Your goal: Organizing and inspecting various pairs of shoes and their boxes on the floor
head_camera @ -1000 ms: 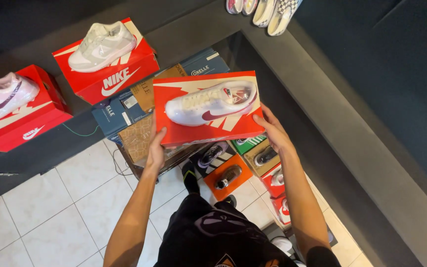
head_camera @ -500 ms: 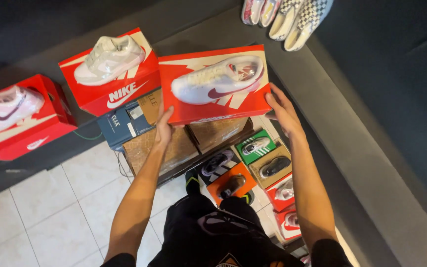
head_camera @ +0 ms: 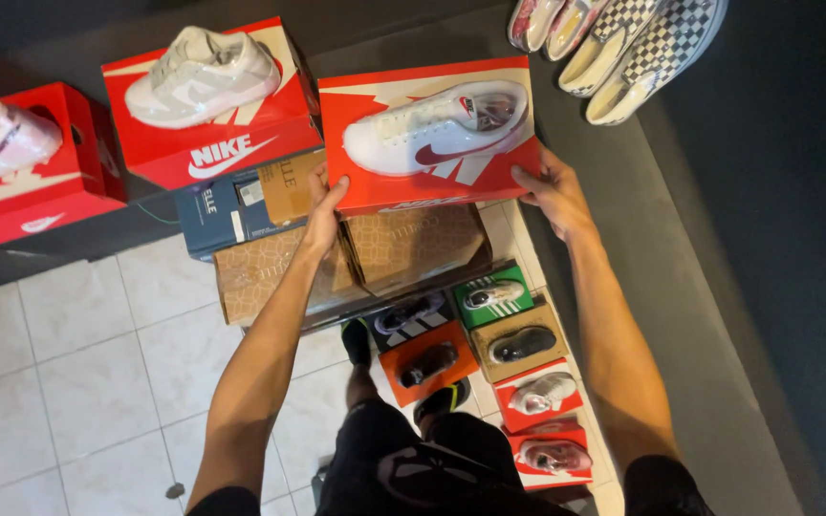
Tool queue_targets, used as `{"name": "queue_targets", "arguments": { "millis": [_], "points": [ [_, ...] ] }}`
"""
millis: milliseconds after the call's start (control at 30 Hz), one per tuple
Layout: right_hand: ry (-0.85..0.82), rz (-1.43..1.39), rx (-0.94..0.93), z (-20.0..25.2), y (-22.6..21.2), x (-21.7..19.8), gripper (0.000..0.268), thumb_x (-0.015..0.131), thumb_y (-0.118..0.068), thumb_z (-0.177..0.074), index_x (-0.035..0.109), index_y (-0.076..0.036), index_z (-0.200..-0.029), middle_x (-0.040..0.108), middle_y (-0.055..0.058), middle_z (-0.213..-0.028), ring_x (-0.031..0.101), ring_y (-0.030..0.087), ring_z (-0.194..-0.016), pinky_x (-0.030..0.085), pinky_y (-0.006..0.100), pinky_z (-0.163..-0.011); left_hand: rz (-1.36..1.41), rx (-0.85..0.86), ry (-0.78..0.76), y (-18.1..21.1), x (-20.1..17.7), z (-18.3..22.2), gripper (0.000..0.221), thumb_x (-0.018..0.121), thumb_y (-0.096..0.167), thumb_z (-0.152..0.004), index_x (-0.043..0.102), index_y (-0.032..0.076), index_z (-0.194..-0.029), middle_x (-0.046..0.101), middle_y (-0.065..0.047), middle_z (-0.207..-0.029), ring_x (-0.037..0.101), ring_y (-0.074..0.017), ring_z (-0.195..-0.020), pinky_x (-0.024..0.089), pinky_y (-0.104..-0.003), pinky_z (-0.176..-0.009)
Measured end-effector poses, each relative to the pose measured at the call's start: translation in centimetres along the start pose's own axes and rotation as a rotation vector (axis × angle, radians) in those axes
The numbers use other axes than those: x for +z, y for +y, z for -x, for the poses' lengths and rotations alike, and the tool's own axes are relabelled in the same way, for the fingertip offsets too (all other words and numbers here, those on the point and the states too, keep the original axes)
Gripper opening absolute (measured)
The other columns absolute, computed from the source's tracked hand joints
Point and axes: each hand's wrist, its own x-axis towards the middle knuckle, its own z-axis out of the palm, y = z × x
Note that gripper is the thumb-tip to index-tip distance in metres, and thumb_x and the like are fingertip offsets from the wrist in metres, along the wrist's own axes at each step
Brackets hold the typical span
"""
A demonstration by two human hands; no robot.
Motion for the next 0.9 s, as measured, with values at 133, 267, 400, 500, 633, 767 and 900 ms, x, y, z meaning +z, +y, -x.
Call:
{"name": "queue_targets", "arguments": {
  "millis": [133,267,400,500,633,767,900],
  "points": [
    [-0.008,-0.019,0.016,-4.7,-0.3,-0.3,0.059,0.077,-0.026,-0.095,0.055,-0.022,-0.149,0.063,0.010,-0.138,0.060,0.030,-0.123,0.058,0.046,-0.088,-0.112,-0.073,-0.032,0.7,1.4,-3.8,0.062,0.057,0.054,-0.106,0.031,0.019,-0.149,0.037,-0.030,-0.154,0.038,-0.0519,-0.141,0.045,-0.065,-0.104],
    [-0.026,-0.003,0.014,-9.7,1.0,0.2,0.054,0.077,-0.026,-0.095,0.059,-0.024,-0.146,0.065,0.009,-0.134,0.063,0.029,-0.118,0.059,0.046,-0.087,-0.187,-0.125,-0.033,-0.7,2.2,-7.5,0.062,0.054,0.060,-0.104,0.031,0.018,-0.143,0.037,-0.030,-0.155,0.039,-0.0564,-0.139,0.047,-0.064,-0.104],
    [-0.050,-0.009,0.041,-13.8,2.5,0.9,0.056,0.076,-0.029,-0.095,0.057,-0.026,-0.147,0.063,0.009,-0.138,0.058,0.028,-0.124,0.056,0.046,-0.094,-0.345,-0.190,-0.039,3.7,4.5,-8.3,0.061,0.046,0.053,-0.107,0.030,0.013,-0.151,0.035,-0.034,-0.157,0.031,-0.0541,-0.147,0.033,-0.060,-0.119],
    [-0.062,-0.024,0.061,-16.1,3.3,2.0,0.059,0.076,-0.028,-0.095,0.053,-0.023,-0.150,0.060,0.013,-0.142,0.057,0.031,-0.129,0.056,0.047,-0.095,-0.311,-0.211,-0.042,4.0,4.5,-9.3,0.077,0.059,0.043,-0.103,0.019,0.007,-0.159,0.030,-0.036,-0.160,0.026,-0.0535,-0.150,0.026,-0.060,-0.123],
    [-0.068,-0.022,0.091,-18.3,4.0,3.2,0.060,0.075,-0.028,-0.096,0.052,-0.021,-0.151,0.058,0.017,-0.145,0.053,0.039,-0.134,0.051,0.055,-0.099,-0.285,-0.207,-0.096,2.3,3.4,-11.2,0.119,0.098,0.032,-0.074,0.020,0.014,-0.163,0.039,-0.024,-0.161,0.030,-0.0391,-0.153,0.024,-0.051,-0.125],
    [-0.104,-0.020,0.058,-20.2,4.9,3.8,0.058,0.072,-0.029,-0.100,0.049,-0.023,-0.153,0.054,0.017,-0.148,0.046,0.043,-0.139,0.047,0.059,-0.102,-0.314,-0.150,-0.106,0.1,2.1,-12.9,0.112,0.098,0.021,-0.074,0.028,0.005,-0.160,0.043,-0.027,-0.156,0.034,-0.0389,-0.150,0.029,-0.050,-0.124],
    [-0.107,-0.016,0.072,-20.1,4.0,4.2,0.058,0.070,-0.028,-0.102,0.048,-0.022,-0.155,0.053,0.018,-0.150,0.044,0.044,-0.141,0.047,0.059,-0.102,-0.353,-0.153,-0.108,2.0,2.4,-13.5,0.110,0.097,0.028,-0.075,0.031,0.003,-0.159,0.044,-0.028,-0.155,0.036,-0.0402,-0.150,0.030,-0.050,-0.124]
  ]
}}
